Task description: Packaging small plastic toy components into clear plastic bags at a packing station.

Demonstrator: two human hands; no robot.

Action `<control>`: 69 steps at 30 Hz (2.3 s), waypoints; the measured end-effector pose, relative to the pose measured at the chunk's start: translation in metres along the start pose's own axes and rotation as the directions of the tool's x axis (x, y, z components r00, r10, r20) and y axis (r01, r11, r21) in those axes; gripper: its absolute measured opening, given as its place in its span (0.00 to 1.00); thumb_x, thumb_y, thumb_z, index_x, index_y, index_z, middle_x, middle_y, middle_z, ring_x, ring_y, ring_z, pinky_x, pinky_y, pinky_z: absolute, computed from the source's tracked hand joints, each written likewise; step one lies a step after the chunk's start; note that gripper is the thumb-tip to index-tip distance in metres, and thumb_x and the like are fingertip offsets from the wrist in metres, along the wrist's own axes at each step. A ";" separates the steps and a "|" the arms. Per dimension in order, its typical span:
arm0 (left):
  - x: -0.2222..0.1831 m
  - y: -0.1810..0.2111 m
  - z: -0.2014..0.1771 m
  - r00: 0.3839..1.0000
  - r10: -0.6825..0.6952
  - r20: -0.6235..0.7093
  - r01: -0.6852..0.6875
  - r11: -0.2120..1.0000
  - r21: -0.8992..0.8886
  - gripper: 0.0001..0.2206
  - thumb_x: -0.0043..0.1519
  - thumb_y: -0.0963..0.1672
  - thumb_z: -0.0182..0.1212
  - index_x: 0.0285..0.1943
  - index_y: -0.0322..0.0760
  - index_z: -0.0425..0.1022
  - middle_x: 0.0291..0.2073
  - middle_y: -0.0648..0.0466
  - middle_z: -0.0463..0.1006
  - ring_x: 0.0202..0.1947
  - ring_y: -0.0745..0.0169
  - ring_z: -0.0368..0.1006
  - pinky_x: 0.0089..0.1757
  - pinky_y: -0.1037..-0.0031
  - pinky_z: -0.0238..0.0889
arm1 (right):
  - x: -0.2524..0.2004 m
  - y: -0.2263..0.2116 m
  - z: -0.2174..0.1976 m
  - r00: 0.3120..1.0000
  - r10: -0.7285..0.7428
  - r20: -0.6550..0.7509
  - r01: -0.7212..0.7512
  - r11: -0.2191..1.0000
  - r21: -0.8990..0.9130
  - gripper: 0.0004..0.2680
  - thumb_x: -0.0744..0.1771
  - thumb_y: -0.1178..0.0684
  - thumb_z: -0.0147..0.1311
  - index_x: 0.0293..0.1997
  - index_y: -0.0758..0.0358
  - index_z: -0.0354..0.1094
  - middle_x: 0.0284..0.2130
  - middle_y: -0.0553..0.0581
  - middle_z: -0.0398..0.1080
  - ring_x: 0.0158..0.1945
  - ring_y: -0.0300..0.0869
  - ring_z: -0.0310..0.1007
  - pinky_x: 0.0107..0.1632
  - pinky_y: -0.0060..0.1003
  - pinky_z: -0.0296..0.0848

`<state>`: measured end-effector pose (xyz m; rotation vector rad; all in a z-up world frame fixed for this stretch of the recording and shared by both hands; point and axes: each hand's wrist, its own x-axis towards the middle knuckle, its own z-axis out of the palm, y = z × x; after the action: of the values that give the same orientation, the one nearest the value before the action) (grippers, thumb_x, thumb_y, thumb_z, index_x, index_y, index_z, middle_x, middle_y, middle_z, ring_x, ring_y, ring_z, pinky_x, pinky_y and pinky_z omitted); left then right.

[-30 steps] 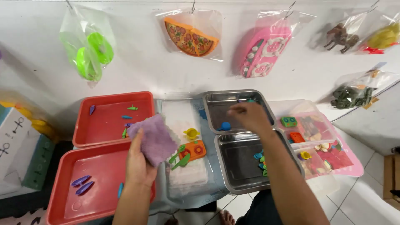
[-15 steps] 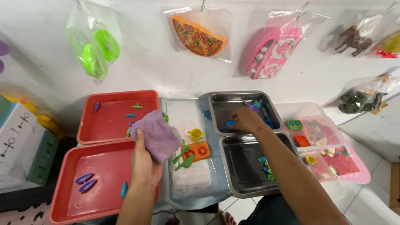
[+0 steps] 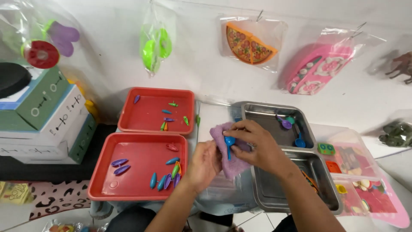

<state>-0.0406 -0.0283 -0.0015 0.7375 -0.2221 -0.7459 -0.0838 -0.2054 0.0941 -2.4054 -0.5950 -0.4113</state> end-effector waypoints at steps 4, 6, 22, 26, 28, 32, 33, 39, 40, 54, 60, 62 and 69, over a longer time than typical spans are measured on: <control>0.002 0.007 -0.014 0.995 0.069 0.070 -0.060 0.991 -0.123 0.19 0.60 0.44 0.42 0.53 0.29 0.74 0.40 0.43 0.76 0.40 0.55 0.72 0.43 0.67 0.68 | -0.004 -0.009 0.009 0.995 0.008 -0.104 -0.004 0.999 0.041 0.17 0.61 0.64 0.61 0.54 0.59 0.76 0.50 0.56 0.75 0.50 0.48 0.76 0.49 0.38 0.76; 0.001 0.009 -0.009 0.997 0.083 -0.002 -0.083 0.994 -0.072 0.15 0.60 0.35 0.47 0.54 0.22 0.74 0.40 0.44 0.78 0.37 0.62 0.73 0.42 0.75 0.68 | -0.008 -0.016 0.016 0.991 0.083 -0.107 -0.074 0.993 0.087 0.19 0.58 0.66 0.60 0.55 0.61 0.75 0.52 0.53 0.74 0.50 0.41 0.76 0.49 0.31 0.74; -0.025 0.029 0.043 0.701 0.677 0.225 -0.415 0.130 0.901 0.11 0.53 0.39 0.66 0.45 0.33 0.81 0.30 0.51 0.80 0.21 0.65 0.69 0.23 0.76 0.63 | -0.034 0.005 0.027 0.886 0.388 -0.253 -0.247 0.858 0.450 0.04 0.62 0.62 0.63 0.38 0.67 0.79 0.25 0.52 0.77 0.23 0.33 0.65 0.27 0.26 0.65; -0.024 0.023 0.026 0.708 0.531 0.467 -0.322 -0.345 0.881 0.17 0.54 0.43 0.69 0.50 0.28 0.77 0.33 0.46 0.77 0.24 0.57 0.69 0.27 0.69 0.64 | -0.030 -0.008 0.005 0.965 0.227 -0.134 -0.205 0.965 0.165 0.02 0.64 0.59 0.60 0.36 0.63 0.77 0.24 0.48 0.75 0.20 0.35 0.62 0.25 0.30 0.62; -0.022 0.015 0.018 0.709 0.433 0.557 -0.348 -0.472 0.810 0.14 0.54 0.42 0.67 0.47 0.28 0.76 0.33 0.46 0.77 0.27 0.57 0.72 0.35 0.68 0.68 | -0.032 -0.012 0.002 0.979 0.181 -0.092 -0.178 0.983 0.037 0.02 0.63 0.58 0.60 0.35 0.60 0.77 0.24 0.48 0.74 0.19 0.38 0.63 0.25 0.32 0.64; -0.019 0.009 0.013 0.659 0.253 0.708 -0.451 -0.620 0.642 0.06 0.56 0.42 0.67 0.37 0.34 0.78 0.31 0.50 0.77 0.28 0.60 0.73 0.31 0.71 0.67 | -0.039 -0.017 0.002 0.988 0.155 -0.003 -0.153 0.974 -0.167 0.03 0.62 0.56 0.58 0.35 0.57 0.77 0.26 0.47 0.76 0.21 0.43 0.70 0.29 0.37 0.69; -0.021 0.014 0.017 0.660 0.250 0.708 -0.453 -0.619 0.642 0.06 0.56 0.42 0.67 0.37 0.34 0.78 0.31 0.50 0.77 0.28 0.60 0.73 0.31 0.71 0.67 | -0.039 -0.016 0.001 0.987 0.158 -0.004 -0.157 0.974 -0.166 0.03 0.62 0.56 0.58 0.35 0.57 0.77 0.26 0.47 0.76 0.21 0.43 0.70 0.29 0.37 0.69; -0.025 0.030 0.037 0.497 0.551 0.670 -0.475 -0.474 0.742 0.10 0.54 0.41 0.71 0.40 0.28 0.81 0.32 0.49 0.81 0.22 0.64 0.71 0.23 0.74 0.58 | -0.038 -0.014 0.015 0.948 0.229 -0.222 -0.183 0.960 0.210 0.04 0.62 0.61 0.60 0.36 0.66 0.79 0.18 0.50 0.72 0.18 0.33 0.58 0.22 0.29 0.58; -0.026 0.029 0.039 0.502 0.645 0.576 -0.491 -0.335 0.804 0.11 0.52 0.39 0.71 0.42 0.30 0.81 0.33 0.48 0.82 0.19 0.67 0.67 0.21 0.76 0.57 | -0.040 -0.015 0.022 0.929 0.243 -0.280 -0.142 0.931 0.337 0.04 0.63 0.61 0.59 0.38 0.68 0.78 0.22 0.53 0.76 0.22 0.35 0.67 0.26 0.28 0.65; -0.005 -0.024 0.012 0.899 0.300 -0.319 -0.312 0.950 0.014 0.08 0.67 0.42 0.57 0.41 0.28 0.76 0.29 0.51 0.75 0.27 0.69 0.67 0.32 0.75 0.65 | -0.031 -0.023 0.055 0.912 -0.013 -0.409 -0.045 0.990 -0.131 0.11 0.60 0.66 0.62 0.44 0.63 0.79 0.35 0.50 0.74 0.31 0.37 0.67 0.33 0.30 0.67; -0.006 -0.014 0.019 0.931 0.239 -0.276 -0.207 0.968 0.140 0.11 0.67 0.42 0.55 0.51 0.27 0.78 0.35 0.49 0.80 0.29 0.68 0.71 0.32 0.75 0.70 | -0.035 -0.018 0.051 0.945 0.058 -0.321 -0.125 0.973 -0.195 0.09 0.60 0.63 0.61 0.41 0.60 0.79 0.36 0.49 0.75 0.34 0.40 0.72 0.37 0.33 0.71; -0.002 -0.020 0.013 0.879 0.356 -0.318 -0.231 0.900 0.369 0.10 0.68 0.41 0.49 0.49 0.28 0.76 0.34 0.49 0.80 0.28 0.70 0.72 0.30 0.80 0.69 | -0.034 -0.013 0.048 0.933 0.172 -0.315 -0.215 0.971 -0.108 0.07 0.58 0.56 0.67 0.36 0.61 0.79 0.35 0.51 0.78 0.36 0.40 0.75 0.39 0.34 0.73; -0.021 0.006 0.044 0.797 0.603 0.034 -0.317 0.369 0.874 0.05 0.64 0.38 0.51 0.42 0.31 0.73 0.21 0.53 0.73 0.20 0.66 0.62 0.25 0.71 0.60 | -0.034 0.002 0.038 0.854 0.490 -0.174 -0.339 0.779 0.528 0.10 0.62 0.63 0.65 0.46 0.67 0.76 0.26 0.53 0.74 0.26 0.35 0.73 0.32 0.27 0.81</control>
<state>-0.0713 -0.0341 0.0365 1.6521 -0.5263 0.1295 -0.1067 -0.1932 0.0497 -1.8617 0.0050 -0.3722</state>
